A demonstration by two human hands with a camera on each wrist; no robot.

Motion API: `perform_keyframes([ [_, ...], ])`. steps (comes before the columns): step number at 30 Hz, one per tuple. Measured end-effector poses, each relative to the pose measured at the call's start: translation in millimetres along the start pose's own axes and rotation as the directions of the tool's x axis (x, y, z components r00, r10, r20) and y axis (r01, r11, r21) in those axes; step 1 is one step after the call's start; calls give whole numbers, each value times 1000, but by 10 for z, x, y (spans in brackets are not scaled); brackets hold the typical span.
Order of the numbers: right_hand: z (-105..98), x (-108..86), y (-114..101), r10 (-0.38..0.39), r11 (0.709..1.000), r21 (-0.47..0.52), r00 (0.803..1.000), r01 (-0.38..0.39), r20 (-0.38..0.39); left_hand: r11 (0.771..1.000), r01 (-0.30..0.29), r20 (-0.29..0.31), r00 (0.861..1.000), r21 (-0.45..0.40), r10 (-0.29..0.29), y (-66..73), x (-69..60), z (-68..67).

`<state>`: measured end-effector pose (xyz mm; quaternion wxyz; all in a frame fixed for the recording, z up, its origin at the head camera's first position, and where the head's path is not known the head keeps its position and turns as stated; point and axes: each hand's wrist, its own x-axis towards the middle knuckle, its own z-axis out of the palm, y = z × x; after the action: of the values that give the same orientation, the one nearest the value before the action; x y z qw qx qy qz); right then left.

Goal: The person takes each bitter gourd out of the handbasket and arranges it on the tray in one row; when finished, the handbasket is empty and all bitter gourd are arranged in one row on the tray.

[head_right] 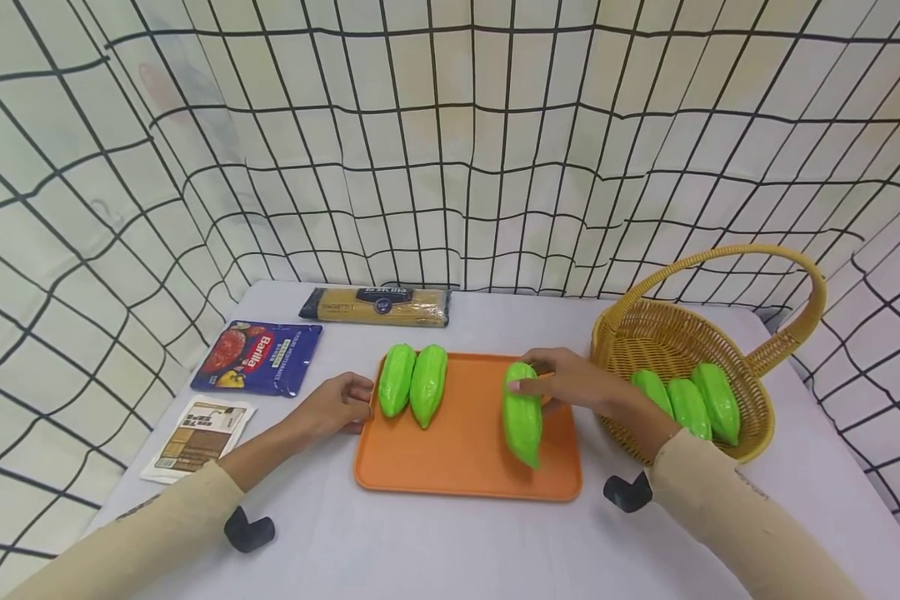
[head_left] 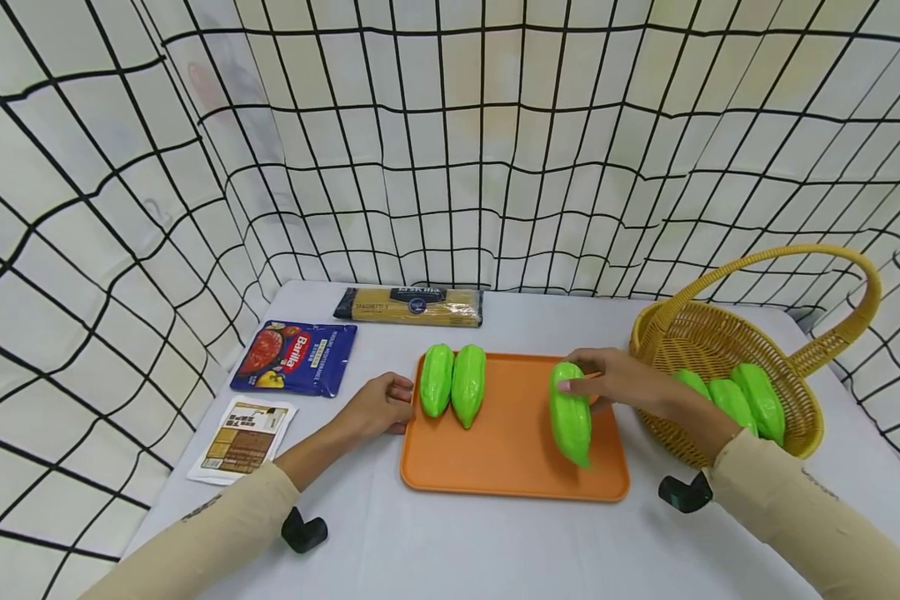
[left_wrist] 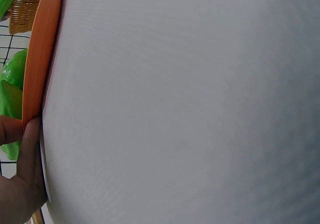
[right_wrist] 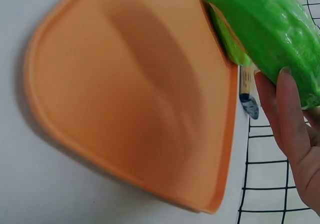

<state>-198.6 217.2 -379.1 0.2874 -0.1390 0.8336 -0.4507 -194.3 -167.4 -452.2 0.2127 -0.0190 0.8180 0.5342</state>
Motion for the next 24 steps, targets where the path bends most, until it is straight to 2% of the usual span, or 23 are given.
perform_keyframes([
  [9,87,228,-31,20,999,50,1000,-19,-10,1000,13,1,1000,11,-13,5,-1,-2],
  [24,158,606,-61,79,995,64,996,-77,-34,1000,-6,0,1000,-4,6,-1,-10,5],
])
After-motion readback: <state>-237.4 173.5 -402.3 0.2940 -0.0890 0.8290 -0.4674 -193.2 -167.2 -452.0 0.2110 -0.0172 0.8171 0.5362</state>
